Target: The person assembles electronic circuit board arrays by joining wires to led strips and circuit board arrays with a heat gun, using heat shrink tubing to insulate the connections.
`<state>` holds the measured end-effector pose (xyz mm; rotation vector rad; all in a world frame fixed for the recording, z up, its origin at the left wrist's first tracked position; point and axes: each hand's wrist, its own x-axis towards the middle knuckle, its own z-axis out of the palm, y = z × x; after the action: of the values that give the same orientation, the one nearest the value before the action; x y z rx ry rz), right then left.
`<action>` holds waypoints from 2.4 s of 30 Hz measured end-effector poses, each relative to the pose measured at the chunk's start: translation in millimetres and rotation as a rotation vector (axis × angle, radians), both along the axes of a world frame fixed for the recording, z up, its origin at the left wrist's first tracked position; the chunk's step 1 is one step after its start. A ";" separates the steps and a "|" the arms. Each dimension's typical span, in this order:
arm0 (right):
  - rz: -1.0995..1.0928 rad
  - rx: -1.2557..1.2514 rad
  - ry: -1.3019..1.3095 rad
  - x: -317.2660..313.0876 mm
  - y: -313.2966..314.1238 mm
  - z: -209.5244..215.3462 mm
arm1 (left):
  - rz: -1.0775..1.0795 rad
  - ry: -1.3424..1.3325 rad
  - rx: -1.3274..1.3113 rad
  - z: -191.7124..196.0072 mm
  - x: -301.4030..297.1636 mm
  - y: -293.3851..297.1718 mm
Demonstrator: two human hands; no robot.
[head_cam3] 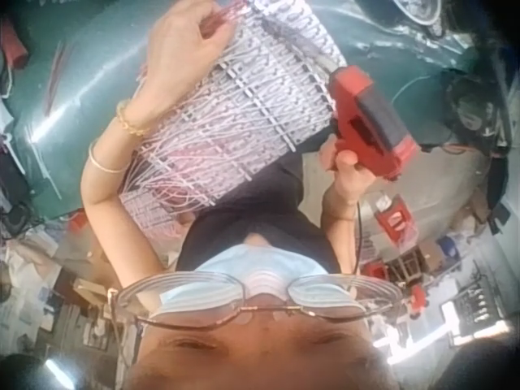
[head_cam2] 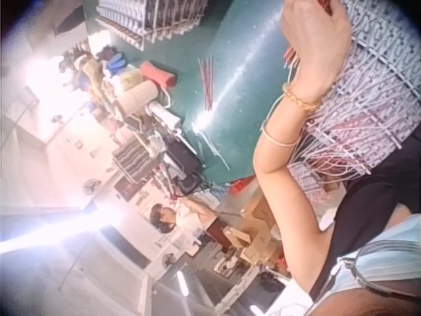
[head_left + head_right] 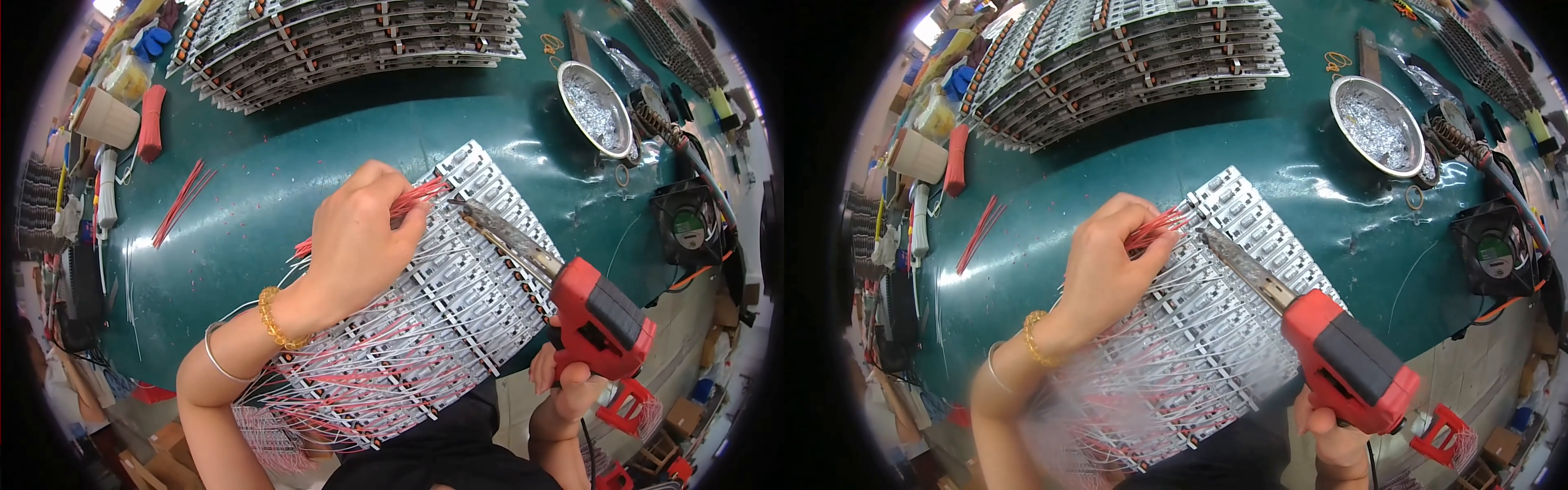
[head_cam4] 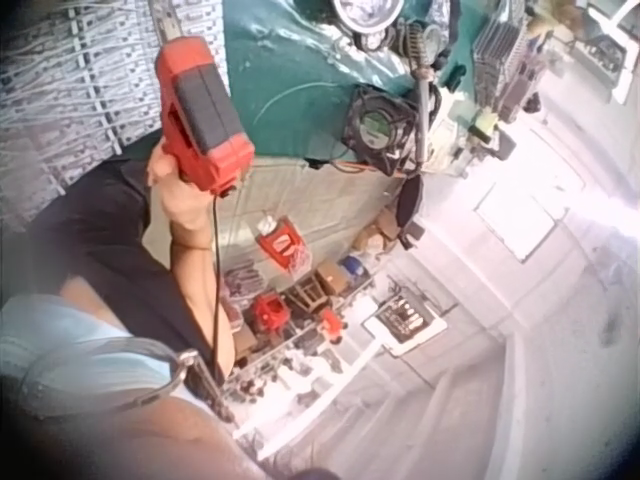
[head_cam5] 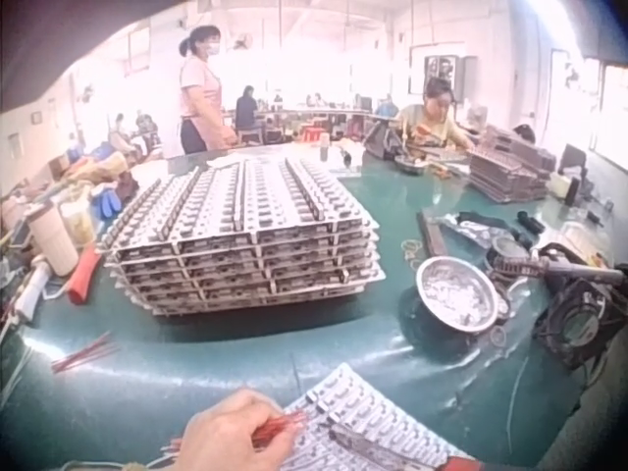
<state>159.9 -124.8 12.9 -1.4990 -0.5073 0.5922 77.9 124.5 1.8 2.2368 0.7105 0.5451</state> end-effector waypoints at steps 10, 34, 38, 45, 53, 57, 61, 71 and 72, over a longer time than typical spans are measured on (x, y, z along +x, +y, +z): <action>0.018 -0.102 0.007 0.2 1.8 -4.7 | 0.014 -0.012 0.075 -5.5 0.2 -3.9; -0.043 0.046 -0.007 0.1 -15.0 0.3 | 0.053 -0.212 0.033 22.3 -10.4 4.0; -0.008 0.065 0.026 2.1 -17.1 1.3 | -0.012 -0.021 -0.041 23.0 -5.1 -12.4; 0.014 -0.029 0.031 0.3 -15.0 -1.8 | -0.002 0.065 0.114 7.9 -0.3 -16.8; -0.024 -0.079 0.078 -1.5 -10.4 -1.5 | -0.017 0.035 -0.010 6.6 -2.2 -11.6; 0.083 -0.186 0.185 5.6 -34.9 -9.9 | -0.013 0.055 0.018 8.0 -2.0 -11.6; -0.113 -0.096 0.150 1.1 -73.3 -48.0 | -0.022 0.036 0.057 8.2 -0.7 -11.7; -0.071 -0.136 0.051 -5.1 -22.1 -10.2 | -0.011 0.037 0.040 6.4 -1.4 -12.7; -0.042 -0.135 0.034 -5.7 -11.2 -3.0 | -0.009 0.042 0.041 6.5 -1.7 -12.6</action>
<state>154.3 -136.0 9.9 -1.6208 -0.4148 0.6280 76.2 111.9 8.3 2.2944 0.7157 0.5142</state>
